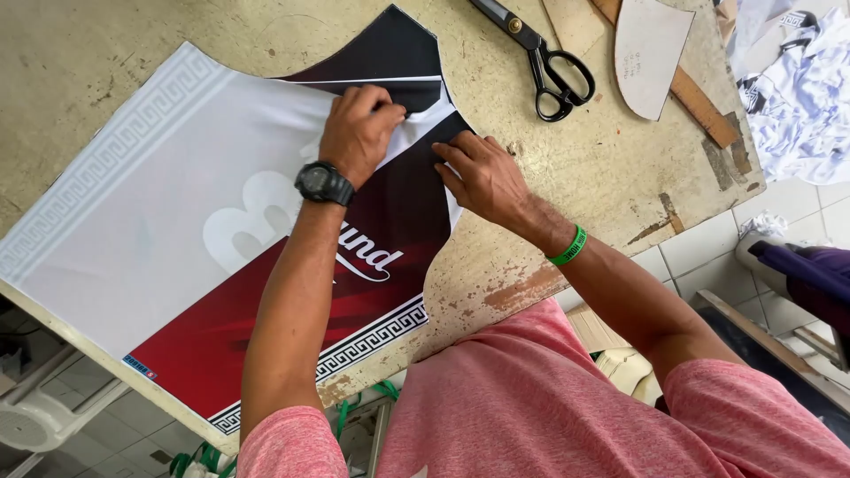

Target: The person aligns a white patterned fabric sheet over a red and black printed jersey on a workbench. They use a wooden ruler to measure and mark the fabric, then use scissors to cut the fabric along the marked lines. Finally, they fold the cut fabric piece.

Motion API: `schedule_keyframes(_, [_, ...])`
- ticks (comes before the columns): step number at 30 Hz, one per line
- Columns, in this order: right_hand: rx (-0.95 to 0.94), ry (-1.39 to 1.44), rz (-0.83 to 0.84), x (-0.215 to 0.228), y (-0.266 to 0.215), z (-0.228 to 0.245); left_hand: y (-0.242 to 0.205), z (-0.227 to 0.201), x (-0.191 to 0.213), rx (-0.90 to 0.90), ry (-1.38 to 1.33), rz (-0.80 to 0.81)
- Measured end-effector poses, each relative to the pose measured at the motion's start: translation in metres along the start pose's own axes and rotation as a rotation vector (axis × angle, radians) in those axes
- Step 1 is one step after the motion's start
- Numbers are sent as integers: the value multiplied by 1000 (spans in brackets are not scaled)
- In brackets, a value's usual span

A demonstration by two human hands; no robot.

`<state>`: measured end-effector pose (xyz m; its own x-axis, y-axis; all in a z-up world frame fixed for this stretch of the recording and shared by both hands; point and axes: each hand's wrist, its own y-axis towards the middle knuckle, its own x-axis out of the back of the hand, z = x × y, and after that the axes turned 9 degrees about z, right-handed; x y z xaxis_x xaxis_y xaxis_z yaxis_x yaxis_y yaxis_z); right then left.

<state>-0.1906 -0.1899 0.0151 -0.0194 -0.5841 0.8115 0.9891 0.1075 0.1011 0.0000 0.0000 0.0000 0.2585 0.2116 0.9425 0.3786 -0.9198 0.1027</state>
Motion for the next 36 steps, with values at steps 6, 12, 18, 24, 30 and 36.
schedule_keyframes(6, [-31,66,-35,10,8,-10,32,19,30,114,-501,17])
schedule_keyframes(12, [-47,105,-80,13,24,-17,56,28,42,145,-574,120])
schedule_keyframes(18, [-113,200,-230,27,35,-21,60,3,81,369,-738,568])
schedule_keyframes(24, [-102,130,-191,11,38,-25,49,18,8,219,-418,167])
schedule_keyframes(30, [-130,102,-157,3,37,-22,45,5,-9,84,24,167])
schedule_keyframes(36, [-96,79,-167,1,35,-20,36,1,0,111,-64,221])
